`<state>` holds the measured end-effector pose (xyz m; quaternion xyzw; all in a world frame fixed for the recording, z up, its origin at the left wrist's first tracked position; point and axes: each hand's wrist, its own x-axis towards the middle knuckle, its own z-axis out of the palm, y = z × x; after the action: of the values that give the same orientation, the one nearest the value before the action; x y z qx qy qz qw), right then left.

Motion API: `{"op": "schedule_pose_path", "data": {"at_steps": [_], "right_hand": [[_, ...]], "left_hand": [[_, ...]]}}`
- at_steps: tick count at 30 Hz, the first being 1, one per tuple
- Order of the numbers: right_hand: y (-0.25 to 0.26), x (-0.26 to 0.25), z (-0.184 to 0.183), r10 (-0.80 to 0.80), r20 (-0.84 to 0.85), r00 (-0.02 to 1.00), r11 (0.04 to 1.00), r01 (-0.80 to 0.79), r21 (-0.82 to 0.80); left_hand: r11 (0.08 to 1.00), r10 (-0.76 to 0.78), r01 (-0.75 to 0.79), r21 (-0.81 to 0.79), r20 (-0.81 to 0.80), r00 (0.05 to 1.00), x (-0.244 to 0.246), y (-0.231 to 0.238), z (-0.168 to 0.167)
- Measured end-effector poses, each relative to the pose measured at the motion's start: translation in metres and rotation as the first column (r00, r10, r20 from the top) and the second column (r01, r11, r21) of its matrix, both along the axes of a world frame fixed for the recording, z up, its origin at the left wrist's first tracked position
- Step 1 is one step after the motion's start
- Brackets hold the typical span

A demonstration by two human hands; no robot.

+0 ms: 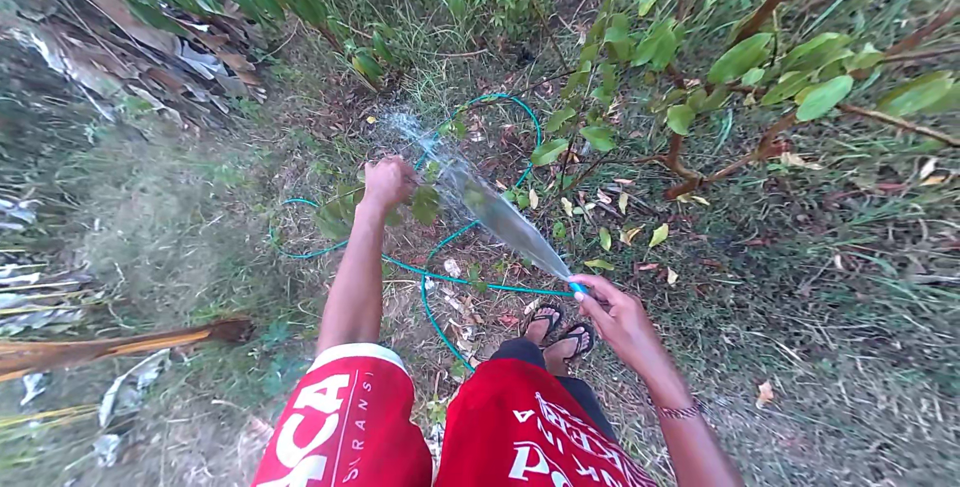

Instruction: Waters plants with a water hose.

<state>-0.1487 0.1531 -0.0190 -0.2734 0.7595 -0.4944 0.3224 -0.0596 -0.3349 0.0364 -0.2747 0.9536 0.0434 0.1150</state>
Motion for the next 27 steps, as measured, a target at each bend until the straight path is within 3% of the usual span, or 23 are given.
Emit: {"op": "schedule_pose_path", "data": {"at_steps": [5,12,14,18,22,24,27], "right_hand": [[0.001,0.003,0.001,0.037,-0.013,0.999,0.999,-0.037,0.02],[0.001,0.007,-0.002,0.074,-0.038,0.997,0.997,-0.072,0.038],[0.003,0.008,-0.005,0.073,-0.035,0.997,0.996,-0.071,0.055],[0.001,0.008,-0.006,0.051,-0.034,0.998,0.994,-0.047,0.095],[-0.017,0.012,0.01,0.13,0.017,0.991,0.99,-0.131,0.047],[-0.029,0.015,0.014,0.18,-0.006,0.984,0.983,-0.18,0.036],[-0.037,0.016,0.016,0.212,-0.051,0.976,0.977,-0.21,0.049]], "left_hand": [[0.998,-0.032,0.036,0.049,-0.067,0.997,-0.004,0.006,-0.002],[0.998,-0.041,0.059,0.038,-0.355,0.934,0.007,0.013,0.01],[1.0,0.025,-0.017,0.021,-0.528,0.849,0.021,0.026,0.01],[0.951,0.261,-0.283,0.124,-0.812,0.522,0.059,0.077,-0.022],[0.735,0.651,-0.464,0.495,-0.707,0.277,0.102,0.133,-0.089],[0.641,0.756,-0.514,0.57,-0.586,0.292,0.125,0.156,-0.117],[0.583,0.81,-0.561,0.588,-0.473,0.346,0.151,0.181,-0.146]]}}
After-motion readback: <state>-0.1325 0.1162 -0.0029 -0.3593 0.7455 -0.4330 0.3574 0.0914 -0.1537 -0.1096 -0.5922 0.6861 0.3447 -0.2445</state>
